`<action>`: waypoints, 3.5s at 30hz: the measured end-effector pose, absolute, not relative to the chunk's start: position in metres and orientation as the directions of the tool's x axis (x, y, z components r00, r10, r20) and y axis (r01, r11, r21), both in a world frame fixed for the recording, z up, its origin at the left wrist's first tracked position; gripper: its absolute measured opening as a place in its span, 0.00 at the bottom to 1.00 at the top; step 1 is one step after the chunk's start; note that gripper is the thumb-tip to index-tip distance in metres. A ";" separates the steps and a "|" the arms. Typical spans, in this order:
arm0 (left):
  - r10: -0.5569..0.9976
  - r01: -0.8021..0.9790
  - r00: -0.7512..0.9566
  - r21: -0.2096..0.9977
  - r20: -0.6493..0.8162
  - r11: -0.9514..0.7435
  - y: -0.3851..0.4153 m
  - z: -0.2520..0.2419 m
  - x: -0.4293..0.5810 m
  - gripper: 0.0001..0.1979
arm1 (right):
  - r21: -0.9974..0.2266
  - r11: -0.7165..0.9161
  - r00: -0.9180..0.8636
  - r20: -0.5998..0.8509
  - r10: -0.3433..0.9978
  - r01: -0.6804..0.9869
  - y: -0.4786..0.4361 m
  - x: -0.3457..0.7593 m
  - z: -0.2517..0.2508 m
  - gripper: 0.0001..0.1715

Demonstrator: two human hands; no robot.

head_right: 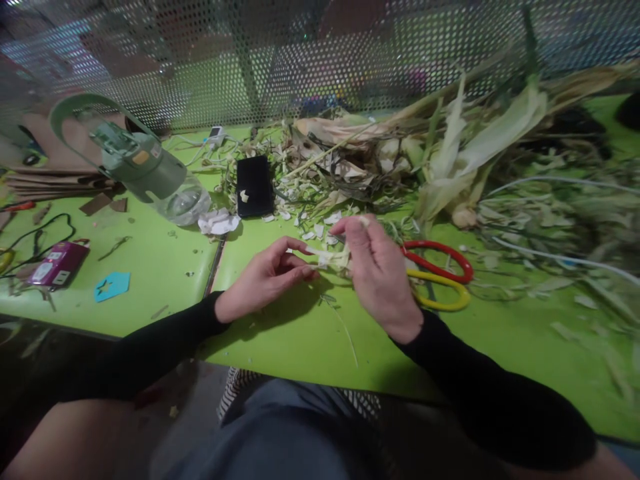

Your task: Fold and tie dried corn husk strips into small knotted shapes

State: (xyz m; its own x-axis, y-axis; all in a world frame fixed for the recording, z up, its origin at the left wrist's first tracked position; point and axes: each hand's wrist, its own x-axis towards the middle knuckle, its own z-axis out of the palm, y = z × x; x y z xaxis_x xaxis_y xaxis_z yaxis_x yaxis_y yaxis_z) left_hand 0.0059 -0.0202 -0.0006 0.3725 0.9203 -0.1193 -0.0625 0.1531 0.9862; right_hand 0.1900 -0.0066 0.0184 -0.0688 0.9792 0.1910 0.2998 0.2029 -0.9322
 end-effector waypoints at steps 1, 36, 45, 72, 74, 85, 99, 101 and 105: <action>0.915 -0.063 0.384 0.986 -0.122 0.157 -0.019 -0.001 0.004 0.11 | -0.935 0.208 -0.057 0.200 0.978 0.287 -0.006 0.191 0.019 0.24; 0.788 -0.202 0.544 0.865 -0.290 0.459 -0.021 0.008 0.008 0.22 | -0.733 0.424 -0.335 0.277 0.901 0.533 -0.011 0.183 0.012 0.32; 0.731 -0.131 0.589 0.852 -0.344 0.507 -0.022 0.008 0.005 0.24 | -0.809 0.343 -0.344 0.187 0.920 0.477 -0.010 0.181 0.012 0.30; 0.890 -0.034 0.410 0.972 -0.199 0.233 -0.005 0.015 -0.007 0.09 | -0.575 0.607 -0.365 0.488 0.793 0.549 -0.002 0.195 0.026 0.11; 0.869 -0.041 0.459 0.973 -0.184 0.227 -0.008 0.013 -0.003 0.04 | -0.535 0.650 -0.416 0.502 0.758 0.539 -0.003 0.192 0.024 0.13; 0.882 -0.291 0.429 0.895 -0.193 0.338 -0.016 0.007 0.008 0.10 | -0.578 0.612 -0.263 0.575 0.775 0.540 -0.011 0.189 0.024 0.09; 0.952 -0.536 0.240 0.792 -0.188 0.291 -0.019 0.009 0.009 0.14 | -0.731 0.516 -0.555 0.227 0.800 0.446 -0.014 0.179 0.019 0.17; 0.950 -0.512 0.250 0.808 -0.186 0.293 -0.019 0.011 0.007 0.14 | -0.728 0.543 -0.595 0.231 0.770 0.419 -0.014 0.181 0.021 0.17; 0.952 -0.410 0.250 0.872 -0.175 0.268 -0.017 0.015 0.001 0.16 | -0.719 0.530 -0.448 0.332 0.830 0.449 -0.014 0.188 0.026 0.15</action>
State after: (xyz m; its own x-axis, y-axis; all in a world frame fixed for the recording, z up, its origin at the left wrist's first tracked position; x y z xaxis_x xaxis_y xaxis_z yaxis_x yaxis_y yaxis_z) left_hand 0.0005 -0.0169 0.0152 0.2496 0.9524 -0.1752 -0.4096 0.2678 0.8721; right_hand 0.1876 -0.0139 0.0263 -0.4478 0.8302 0.3319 0.4494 0.5299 -0.7192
